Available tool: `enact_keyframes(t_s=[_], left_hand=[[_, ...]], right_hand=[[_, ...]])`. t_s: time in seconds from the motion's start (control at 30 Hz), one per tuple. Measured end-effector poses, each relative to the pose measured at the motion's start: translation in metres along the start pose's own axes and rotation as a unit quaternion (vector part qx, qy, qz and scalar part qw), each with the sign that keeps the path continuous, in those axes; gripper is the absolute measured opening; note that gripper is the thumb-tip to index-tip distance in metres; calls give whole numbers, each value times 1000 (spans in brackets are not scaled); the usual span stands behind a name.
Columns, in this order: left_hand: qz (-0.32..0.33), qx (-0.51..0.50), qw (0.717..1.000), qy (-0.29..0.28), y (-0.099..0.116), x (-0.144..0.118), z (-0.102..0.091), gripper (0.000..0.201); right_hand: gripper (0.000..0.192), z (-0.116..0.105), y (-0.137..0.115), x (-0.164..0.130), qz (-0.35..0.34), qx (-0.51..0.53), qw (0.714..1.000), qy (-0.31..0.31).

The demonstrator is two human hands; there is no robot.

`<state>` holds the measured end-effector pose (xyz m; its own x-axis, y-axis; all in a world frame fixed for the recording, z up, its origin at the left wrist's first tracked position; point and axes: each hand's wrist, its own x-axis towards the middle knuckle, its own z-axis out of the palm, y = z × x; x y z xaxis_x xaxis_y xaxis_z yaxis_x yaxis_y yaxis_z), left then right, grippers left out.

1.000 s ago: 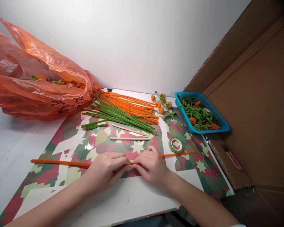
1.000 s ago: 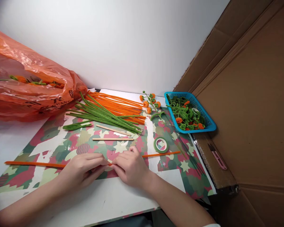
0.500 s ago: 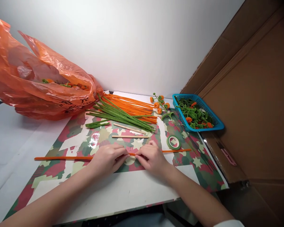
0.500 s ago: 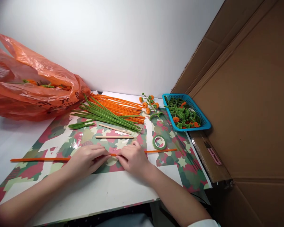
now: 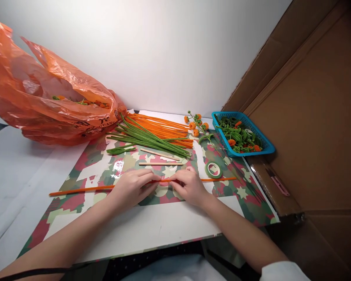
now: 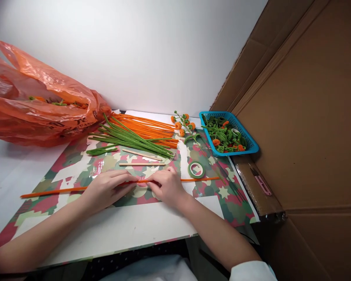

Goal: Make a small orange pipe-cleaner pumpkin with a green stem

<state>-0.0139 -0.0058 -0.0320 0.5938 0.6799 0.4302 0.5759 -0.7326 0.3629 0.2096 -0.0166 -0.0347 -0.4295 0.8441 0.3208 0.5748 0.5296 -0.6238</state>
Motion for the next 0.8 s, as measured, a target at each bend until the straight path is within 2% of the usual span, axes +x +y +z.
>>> enact_keyframes(t_s=[0.27,0.6,0.7,0.8], left_hand=[[1,11,1000,12,0,1,-3,17],[-21,35,999,18,-1,1,-6,19],[-28,45,998,23,-6,2,-13,22],[-40,59,997,27,-20,4,-29,27]], right_hand=[[14,1,1,0,-18,3,999,26],[10,-8,5,0,-1,-5,1000,9],[11,-16,7,1,-8,-21,1000,13],[21,-33,12,3,-23,-55,996,62]])
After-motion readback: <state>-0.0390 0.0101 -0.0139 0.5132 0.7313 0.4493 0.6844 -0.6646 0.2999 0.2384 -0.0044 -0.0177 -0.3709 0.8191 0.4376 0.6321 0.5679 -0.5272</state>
